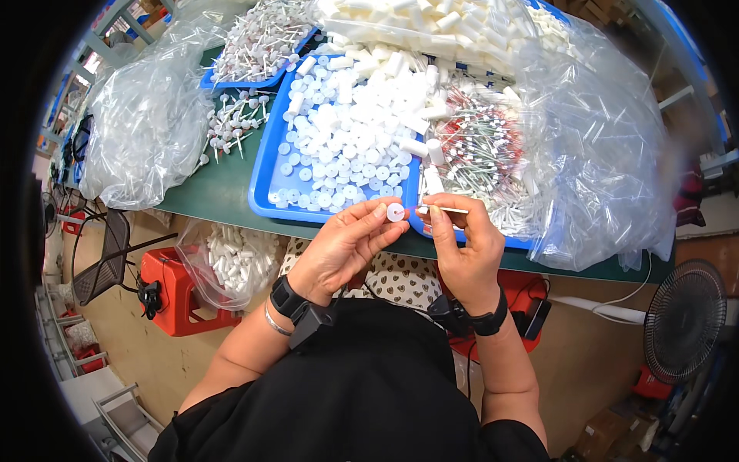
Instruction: The person sits at a workbench and repeatedly picks up small white plastic caps and metal pins from blue trays. They insert the pins into the caps by hand and place the assembled units into a pile on the table.
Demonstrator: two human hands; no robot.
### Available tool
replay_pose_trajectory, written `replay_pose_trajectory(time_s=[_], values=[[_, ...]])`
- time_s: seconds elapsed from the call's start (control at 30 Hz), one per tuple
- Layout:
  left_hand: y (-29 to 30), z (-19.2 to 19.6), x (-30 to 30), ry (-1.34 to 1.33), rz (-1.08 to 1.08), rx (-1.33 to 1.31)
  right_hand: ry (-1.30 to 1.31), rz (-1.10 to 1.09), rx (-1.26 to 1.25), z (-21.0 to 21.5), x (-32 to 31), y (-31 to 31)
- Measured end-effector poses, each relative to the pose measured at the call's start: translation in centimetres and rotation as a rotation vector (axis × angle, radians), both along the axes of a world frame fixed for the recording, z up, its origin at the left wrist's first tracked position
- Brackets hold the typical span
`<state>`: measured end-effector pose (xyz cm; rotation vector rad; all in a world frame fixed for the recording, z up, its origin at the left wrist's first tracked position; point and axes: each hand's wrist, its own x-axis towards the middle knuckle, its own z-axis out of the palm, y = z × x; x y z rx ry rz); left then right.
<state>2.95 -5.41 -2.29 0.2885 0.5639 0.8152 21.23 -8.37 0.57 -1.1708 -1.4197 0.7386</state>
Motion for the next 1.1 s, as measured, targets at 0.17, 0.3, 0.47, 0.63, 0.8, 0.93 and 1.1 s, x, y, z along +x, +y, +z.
replay_pose_trajectory(time_s=[0.17,0.3,0.47,0.63,0.8,0.93,1.1], values=[[0.0,-0.2,0.0,-0.018,-0.004,-0.020,-0.007,-0.013,0.027,-0.2,0.1,0.0],[0.0,-0.6,0.1,-0.039,-0.006,-0.027,-0.162,0.001,0.135,-0.3,0.4,-0.1],[-0.1,-0.6,0.2,-0.047,-0.004,-0.041,-0.381,0.134,0.306,0.8,0.2,0.1],[-0.1,-0.8,0.1,-0.027,-0.016,-0.033,-0.451,0.116,0.142,0.7,0.7,0.3],[-0.1,-0.7,0.1,0.015,0.001,-0.016,-0.802,0.130,0.294,0.9,1.4,0.7],[-0.5,-1.3,0.6,0.043,0.021,0.022,-0.544,0.192,-0.065,0.8,0.7,0.1],[-0.8,-1.7,0.6,0.052,-0.012,0.053,0.421,0.355,-0.805,0.6,1.1,0.8]])
